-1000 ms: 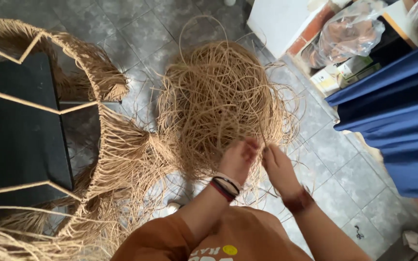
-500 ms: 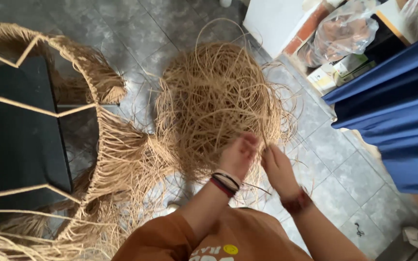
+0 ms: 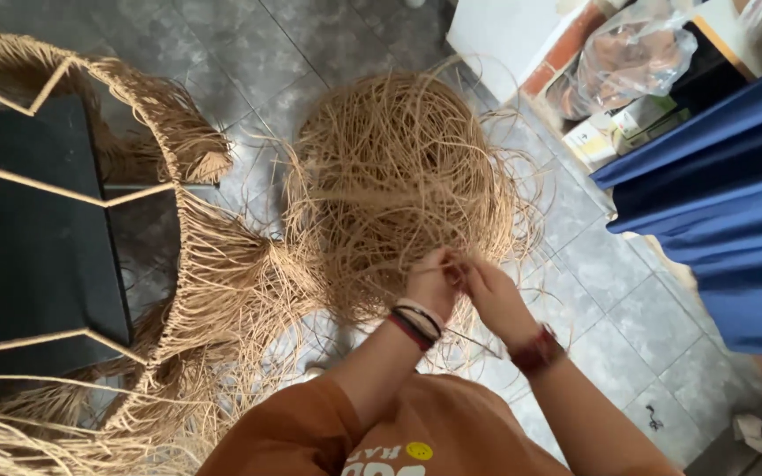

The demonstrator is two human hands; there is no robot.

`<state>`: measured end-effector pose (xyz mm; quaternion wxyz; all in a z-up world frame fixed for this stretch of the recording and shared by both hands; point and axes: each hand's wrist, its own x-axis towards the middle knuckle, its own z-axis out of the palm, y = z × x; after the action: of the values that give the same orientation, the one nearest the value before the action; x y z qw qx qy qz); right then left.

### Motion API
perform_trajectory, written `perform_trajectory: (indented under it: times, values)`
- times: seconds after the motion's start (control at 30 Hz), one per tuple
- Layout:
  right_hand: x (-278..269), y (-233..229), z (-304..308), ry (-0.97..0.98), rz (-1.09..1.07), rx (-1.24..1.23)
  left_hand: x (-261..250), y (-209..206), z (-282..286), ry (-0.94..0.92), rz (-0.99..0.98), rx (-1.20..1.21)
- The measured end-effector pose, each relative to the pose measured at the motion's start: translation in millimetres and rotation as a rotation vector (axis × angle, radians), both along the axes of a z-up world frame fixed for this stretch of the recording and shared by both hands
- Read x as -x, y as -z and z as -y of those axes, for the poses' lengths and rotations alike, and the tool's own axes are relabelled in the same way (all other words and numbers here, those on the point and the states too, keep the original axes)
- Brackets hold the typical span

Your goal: Weaving and tying straw strands onto a circular frame to create a piece of furniture or decor

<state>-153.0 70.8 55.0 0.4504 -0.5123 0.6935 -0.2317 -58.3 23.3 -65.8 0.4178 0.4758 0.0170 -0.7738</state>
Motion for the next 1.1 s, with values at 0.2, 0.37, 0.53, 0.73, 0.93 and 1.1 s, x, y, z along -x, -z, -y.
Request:
perform_trajectory:
  times: [0.2,0.37,0.53,0.73,0.93,1.1]
  values:
    - [66.0,-29.2,-61.0,-0.121,-0.011,-0.136,-57.7,-35.5,57.9,-0.248,-0.223,-0.137]
    - [20.9,-58.3,-24.5,-0.156,0.150,-0.140,-53.4,-144.7,28.7,0.043,0.021,0.041]
    - [12.0,11.4,3.6,0.168,0.509,-0.174,-31.2,-50.2,23.8,0.052,-0.111,0.023]
    - [70.6,-39.6,-52.7,0.100,0.411,-0.217,-61.4,-66.6,69.9,-0.101,-0.103,-0.057]
    - [23.0,-30.1,-0.7,-0.120,0.247,-0.127,-28.6,-104.0,47.0,0.031,0.037,0.008]
    - [10.9,16.4,35.3,0.279,0.506,-0.080,-17.0,-95.2,39.1,0.057,0.067,-0.139]
